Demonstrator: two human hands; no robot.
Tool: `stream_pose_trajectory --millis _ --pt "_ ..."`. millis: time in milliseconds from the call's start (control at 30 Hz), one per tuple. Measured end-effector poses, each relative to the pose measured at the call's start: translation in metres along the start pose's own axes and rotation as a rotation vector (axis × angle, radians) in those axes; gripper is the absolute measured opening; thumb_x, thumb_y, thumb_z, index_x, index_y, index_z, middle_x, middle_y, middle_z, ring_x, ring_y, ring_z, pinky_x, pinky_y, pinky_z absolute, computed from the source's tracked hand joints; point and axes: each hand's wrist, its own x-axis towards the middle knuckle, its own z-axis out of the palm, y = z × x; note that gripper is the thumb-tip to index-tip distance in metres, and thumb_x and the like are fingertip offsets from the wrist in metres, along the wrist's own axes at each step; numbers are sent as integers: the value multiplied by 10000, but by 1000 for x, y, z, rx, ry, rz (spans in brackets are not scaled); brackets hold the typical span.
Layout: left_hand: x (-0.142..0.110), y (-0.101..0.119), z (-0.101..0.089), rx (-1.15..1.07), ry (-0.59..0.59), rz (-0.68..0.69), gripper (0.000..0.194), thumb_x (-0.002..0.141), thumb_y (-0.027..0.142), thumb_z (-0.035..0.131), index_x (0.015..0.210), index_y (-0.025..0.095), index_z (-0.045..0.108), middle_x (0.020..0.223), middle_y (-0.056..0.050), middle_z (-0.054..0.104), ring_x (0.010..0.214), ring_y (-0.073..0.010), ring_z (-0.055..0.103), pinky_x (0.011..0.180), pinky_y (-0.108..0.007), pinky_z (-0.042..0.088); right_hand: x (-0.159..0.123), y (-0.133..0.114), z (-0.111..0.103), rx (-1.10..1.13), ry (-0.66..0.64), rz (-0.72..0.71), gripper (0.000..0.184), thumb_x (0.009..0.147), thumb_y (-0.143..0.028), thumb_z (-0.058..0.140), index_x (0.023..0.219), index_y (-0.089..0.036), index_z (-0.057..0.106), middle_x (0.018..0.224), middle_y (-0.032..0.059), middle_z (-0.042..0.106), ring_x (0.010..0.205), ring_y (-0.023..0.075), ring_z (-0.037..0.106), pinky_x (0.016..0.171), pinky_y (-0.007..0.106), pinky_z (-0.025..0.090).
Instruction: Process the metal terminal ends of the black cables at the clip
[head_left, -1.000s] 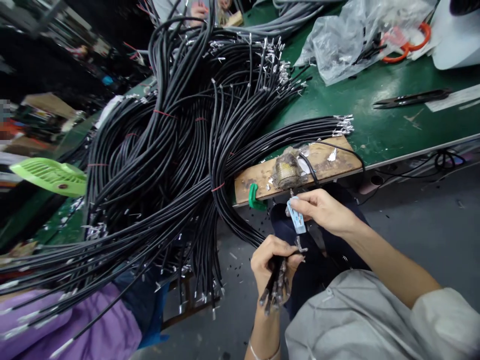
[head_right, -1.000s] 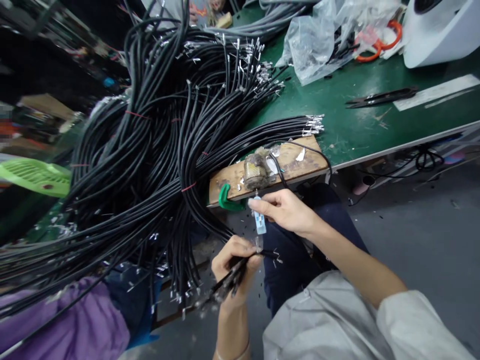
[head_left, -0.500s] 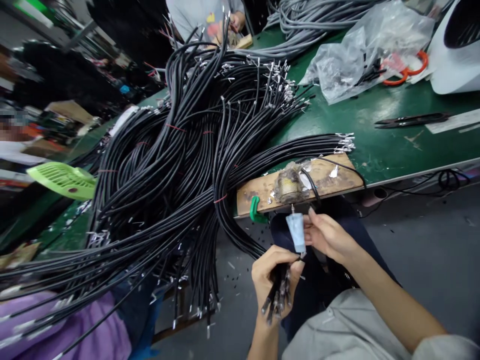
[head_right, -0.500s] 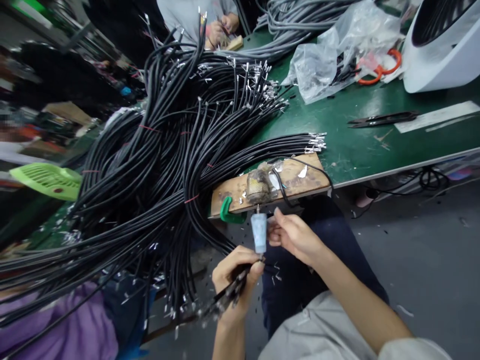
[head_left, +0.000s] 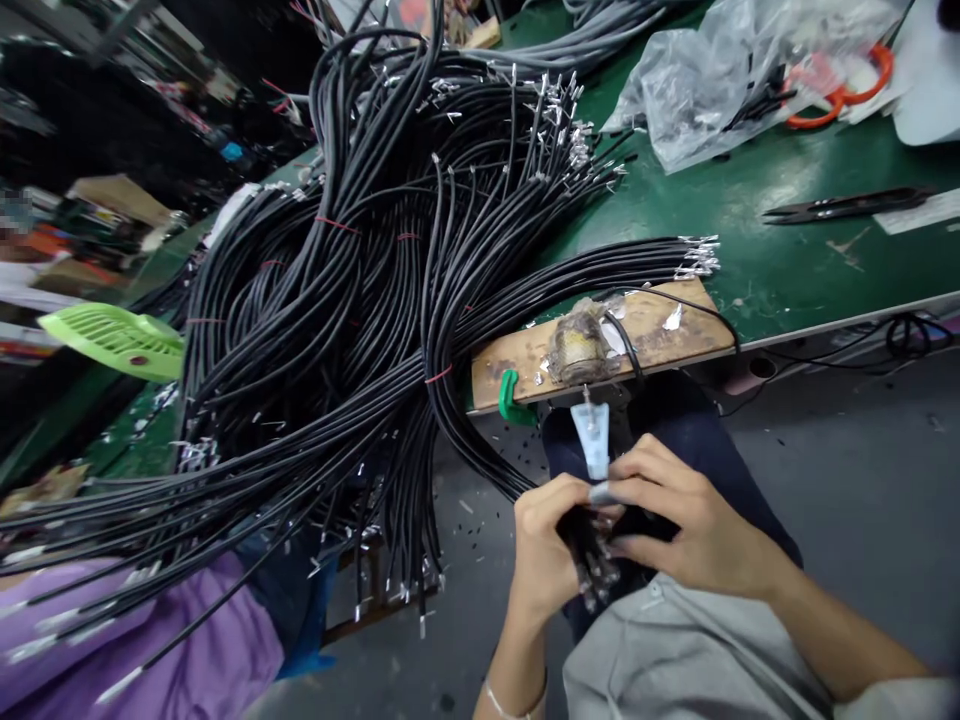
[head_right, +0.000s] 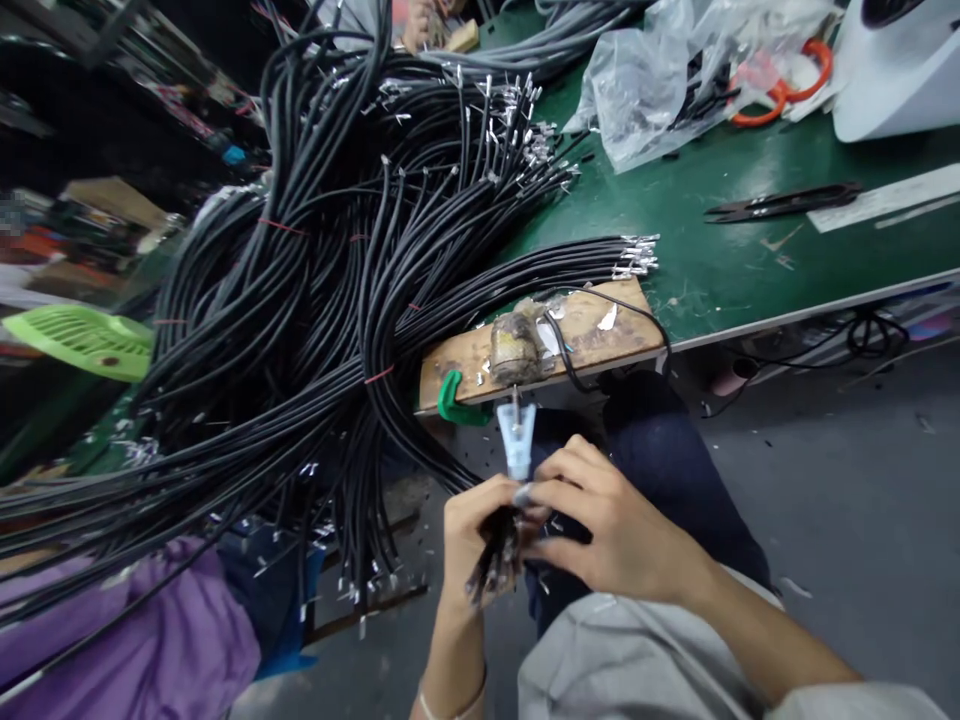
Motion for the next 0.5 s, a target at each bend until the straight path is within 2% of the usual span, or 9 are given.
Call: stream_pose_trajectory --millis 67,167,233,333,500 --pt "1 -1 -2 56 -42 -23 132 715 270 724 718 153 663 618 -15 615 547 -132 564 522 -224 411 1 -3 4 -52 -11 -50 147 821 -103 639 957 -157 653 880 83 619 821 199 499 733 353 446" --pt "0 -3 -6 68 -52 -8 120 713 236 719 745 151 642 646 -10 611 570 -125 561 544 -217 417 -1 3 10 3 43 -91 110 843 -88 605 926 -151 639 827 70 620 784 187 490 718 350 438" --pt "-4 -5 -7 47 -45 17 74 731 174 705 766 155 644 687 -16 635 604 -123 580 579 -214 442 -4 8 14 61 118 -42 71 843 -106 616 901 -147 625 793 61 610 765 181 495 699 340 437" --pt "-10 -6 -5 55 35 44 95 749 92 690 806 163 665 716 -18 661 624 -118 603 606 -210 462 -6 13 22 109 230 30 58 854 -95 587 836 -146 608 736 45 577 724 169 496 659 323 425" --pt "-13 -1 6 107 123 55 111 771 73 667 837 163 666 743 -17 661 650 -119 608 630 -213 465 -5 16 43 -72 498 -38 184 811 -19 549 696 -161 531 639 2 456 646 148 409 645 331 368"
